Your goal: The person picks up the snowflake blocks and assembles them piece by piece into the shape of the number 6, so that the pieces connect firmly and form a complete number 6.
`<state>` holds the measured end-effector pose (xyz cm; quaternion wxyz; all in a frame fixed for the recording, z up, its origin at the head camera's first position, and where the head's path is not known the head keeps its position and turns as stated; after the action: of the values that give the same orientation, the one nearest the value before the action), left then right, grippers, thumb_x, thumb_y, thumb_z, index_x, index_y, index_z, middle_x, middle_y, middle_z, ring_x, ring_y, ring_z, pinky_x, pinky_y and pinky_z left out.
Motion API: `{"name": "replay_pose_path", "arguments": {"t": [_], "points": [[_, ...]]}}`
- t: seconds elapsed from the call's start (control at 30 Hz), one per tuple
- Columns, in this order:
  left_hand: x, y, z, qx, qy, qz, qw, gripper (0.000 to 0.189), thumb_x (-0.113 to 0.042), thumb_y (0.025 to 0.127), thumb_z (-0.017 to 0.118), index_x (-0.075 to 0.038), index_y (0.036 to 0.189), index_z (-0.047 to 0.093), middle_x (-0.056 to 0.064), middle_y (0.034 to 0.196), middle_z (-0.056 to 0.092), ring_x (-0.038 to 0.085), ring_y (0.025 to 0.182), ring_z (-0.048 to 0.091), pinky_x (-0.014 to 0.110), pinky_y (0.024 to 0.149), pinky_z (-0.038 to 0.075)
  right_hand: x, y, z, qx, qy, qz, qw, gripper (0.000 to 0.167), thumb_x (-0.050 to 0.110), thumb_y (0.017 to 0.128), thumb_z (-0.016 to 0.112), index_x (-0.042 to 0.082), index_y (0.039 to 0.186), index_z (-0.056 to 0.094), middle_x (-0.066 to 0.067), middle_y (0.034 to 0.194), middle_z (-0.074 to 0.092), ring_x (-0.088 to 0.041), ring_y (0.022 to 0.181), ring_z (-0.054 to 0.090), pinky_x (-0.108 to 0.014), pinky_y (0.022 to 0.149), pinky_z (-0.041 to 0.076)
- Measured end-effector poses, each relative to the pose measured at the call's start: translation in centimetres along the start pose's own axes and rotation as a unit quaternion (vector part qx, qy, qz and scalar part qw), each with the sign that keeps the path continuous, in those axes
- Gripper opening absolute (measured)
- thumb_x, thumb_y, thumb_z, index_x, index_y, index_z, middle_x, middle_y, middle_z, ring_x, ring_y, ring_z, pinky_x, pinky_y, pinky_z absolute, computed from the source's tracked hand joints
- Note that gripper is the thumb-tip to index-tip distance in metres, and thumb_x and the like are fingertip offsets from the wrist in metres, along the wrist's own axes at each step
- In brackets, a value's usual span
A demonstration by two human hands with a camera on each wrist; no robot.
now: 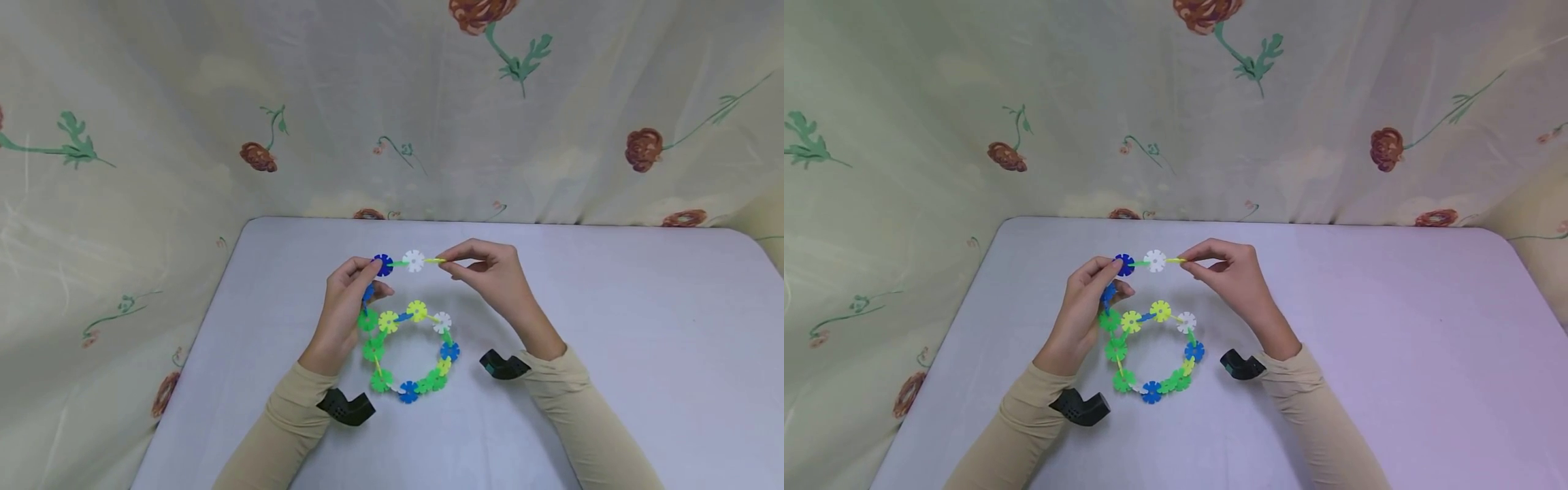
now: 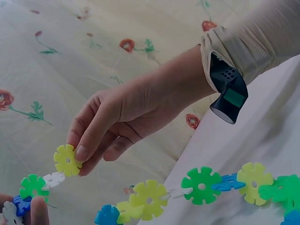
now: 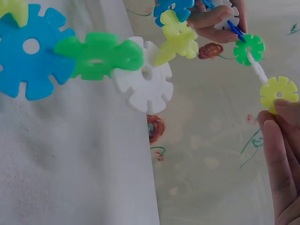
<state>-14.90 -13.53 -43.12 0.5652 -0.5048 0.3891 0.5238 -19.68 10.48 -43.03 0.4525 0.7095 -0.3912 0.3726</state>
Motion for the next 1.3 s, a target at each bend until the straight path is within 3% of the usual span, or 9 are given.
{"name": "replay_pose_path", "arguments": {"t": [0.2, 0.33, 0.63, 0.87, 1.1, 1.3], "points": [[0.1, 0.0, -0.1, 0.000, -0.002, 0.007, 1.0000, 0.016, -0.024, 0.105, 0.063, -0.009, 0.098, 0.062, 0.004, 0.080, 0.070, 0.018, 0.072, 0.070, 0.034, 0.088, 0.059, -0.1, 0.0, 0.4, -0.005, 0.016, -0.025, 0.9996, 0.012, 0.000, 0.090, 0.077, 0.004, 0.101, 0.077, -0.016, 0.102, 0.077, -0.006, 0.084, 0.075, -0.027, 0.068, 0.063], [0.1, 0.0, -0.1, 0.004, -0.003, 0.010, 0.9999, 0.017, -0.024, 0.104, 0.063, -0.009, 0.097, 0.061, 0.001, 0.077, 0.070, 0.017, 0.071, 0.069, 0.035, 0.089, 0.059, -0.2, -0.1, 0.6, -0.011, 0.012, -0.048, 0.9987, 0.013, -0.001, 0.091, 0.076, 0.004, 0.103, 0.078, -0.014, 0.101, 0.077, -0.007, 0.083, 0.075, -0.025, 0.067, 0.063], [0.2, 0.0, 0.0, 0.006, -0.001, 0.013, 0.9999, 0.017, -0.022, 0.103, 0.066, -0.008, 0.095, 0.062, 0.000, 0.075, 0.070, 0.016, 0.069, 0.068, 0.034, 0.087, 0.059, -0.1, -0.2, 1.0, -0.001, 0.006, -0.065, 0.9979, 0.016, -0.006, 0.089, 0.075, 0.005, 0.098, 0.080, -0.012, 0.099, 0.080, 0.002, 0.087, 0.073, -0.024, 0.070, 0.063], [0.2, -0.1, 0.2, 0.003, 0.006, 0.032, 0.9995, 0.019, -0.022, 0.102, 0.068, -0.008, 0.090, 0.062, -0.001, 0.075, 0.070, 0.013, 0.067, 0.068, 0.033, 0.087, 0.058, 0.1, -0.3, 0.9, -0.016, -0.015, -0.082, 0.9964, 0.014, -0.005, 0.086, 0.079, 0.006, 0.095, 0.081, -0.011, 0.098, 0.081, -0.006, 0.089, 0.076, -0.021, 0.070, 0.062], [0.2, -0.2, 0.3, 0.000, 0.007, 0.044, 0.9990, 0.019, -0.020, 0.102, 0.068, -0.007, 0.088, 0.063, -0.003, 0.079, 0.072, 0.012, 0.066, 0.067, 0.034, 0.088, 0.057, 0.3, -0.3, 1.1, -0.029, 0.004, -0.091, 0.9954, 0.016, -0.011, 0.083, 0.079, 0.002, 0.093, 0.081, -0.016, 0.096, 0.080, -0.005, 0.089, 0.076, -0.022, 0.071, 0.062], [0.4, -0.1, 0.2, 0.003, 0.013, 0.048, 0.9988, 0.020, -0.020, 0.102, 0.067, -0.007, 0.089, 0.063, -0.001, 0.078, 0.071, 0.013, 0.068, 0.069, 0.036, 0.089, 0.058, 0.2, -0.4, 1.3, -0.033, 0.017, -0.088, 0.9955, 0.015, -0.010, 0.083, 0.079, 0.001, 0.093, 0.081, -0.017, 0.095, 0.080, -0.011, 0.088, 0.078, -0.023, 0.072, 0.063]]}}
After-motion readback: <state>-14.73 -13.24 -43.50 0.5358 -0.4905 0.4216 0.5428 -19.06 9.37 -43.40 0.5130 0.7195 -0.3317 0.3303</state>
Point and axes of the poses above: each hand's wrist, its own y-axis towards the middle knuckle, its own z-axis out of the palm, x = y × z, the point moved 1 cm from there along y, towards the middle knuckle
